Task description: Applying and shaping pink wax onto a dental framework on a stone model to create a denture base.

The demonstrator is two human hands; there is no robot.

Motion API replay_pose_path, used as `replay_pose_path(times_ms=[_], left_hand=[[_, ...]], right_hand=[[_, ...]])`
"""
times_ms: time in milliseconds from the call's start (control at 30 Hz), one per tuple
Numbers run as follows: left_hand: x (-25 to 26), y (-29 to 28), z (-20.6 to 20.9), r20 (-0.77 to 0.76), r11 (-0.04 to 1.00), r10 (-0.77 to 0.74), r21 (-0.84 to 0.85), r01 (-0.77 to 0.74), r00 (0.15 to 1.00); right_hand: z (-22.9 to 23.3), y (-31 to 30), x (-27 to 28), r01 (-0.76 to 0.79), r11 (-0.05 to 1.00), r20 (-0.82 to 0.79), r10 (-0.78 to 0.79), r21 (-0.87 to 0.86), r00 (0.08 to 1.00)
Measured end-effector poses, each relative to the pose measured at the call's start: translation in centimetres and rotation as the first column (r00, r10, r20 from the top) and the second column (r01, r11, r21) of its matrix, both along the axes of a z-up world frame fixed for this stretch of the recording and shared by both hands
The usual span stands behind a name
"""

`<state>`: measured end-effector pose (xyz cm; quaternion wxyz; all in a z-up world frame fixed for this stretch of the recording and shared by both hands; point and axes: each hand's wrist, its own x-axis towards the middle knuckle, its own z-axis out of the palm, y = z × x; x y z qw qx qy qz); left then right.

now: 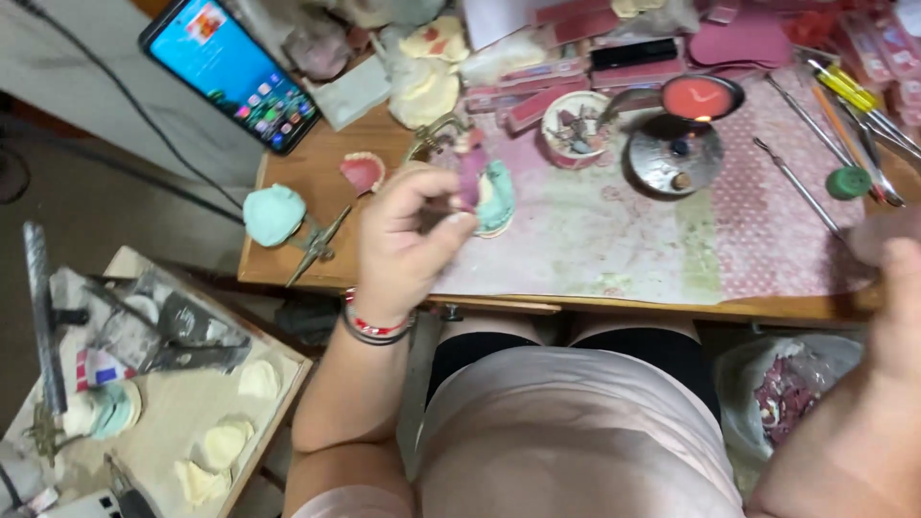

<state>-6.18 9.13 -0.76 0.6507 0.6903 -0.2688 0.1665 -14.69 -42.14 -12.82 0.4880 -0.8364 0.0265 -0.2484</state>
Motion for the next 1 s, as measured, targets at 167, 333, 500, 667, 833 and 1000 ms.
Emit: replay_pose_path(times_ms=[167, 333, 500, 667, 833, 1000], left_hand=[[-0.6, -1.4, 0.4, -0.036, 0.996, -0.060, 0.065, 0.062, 0.998], [-1.4, -3.0, 1.0, -0.176, 0.990, -0.141, -0.056, 0.133, 0.974], [-1.3, -3.6, 1.6, -0.283, 0.972, -0.212, -0.159, 0.172, 0.935], [-1.0, -3.7, 1.6, -0.296, 0.958, -0.262, -0.198, 0.209, 0.919], [-1.0, -3.7, 1.9, -0.321, 0.957, -0.269, -0.196, 0.214, 0.908], [-0.5, -4.0, 0.9, -0.249, 0.911, -0.357, -0.305, 0.277, 0.900]], right_hand=[[6.1, 15.0, 0.6, -0.158, 0.978, 0.261, 0.120, 0.133, 0.958], [9.7, 22.2, 0.6, -0.357, 0.929, 0.232, 0.326, 0.102, 0.916], [10.7, 23.8, 0.7, -0.323, 0.936, 0.176, 0.345, -0.143, 0.922], [11.6, 24.6, 1.0, -0.272, 0.916, 0.153, 0.326, -0.295, 0.933], [12.2, 24.6, 0.8, -0.232, 0.936, 0.137, 0.275, -0.265, 0.952], [11.8, 24.4, 0.7, -0.234, 0.924, 0.148, 0.288, -0.301, 0.946]])
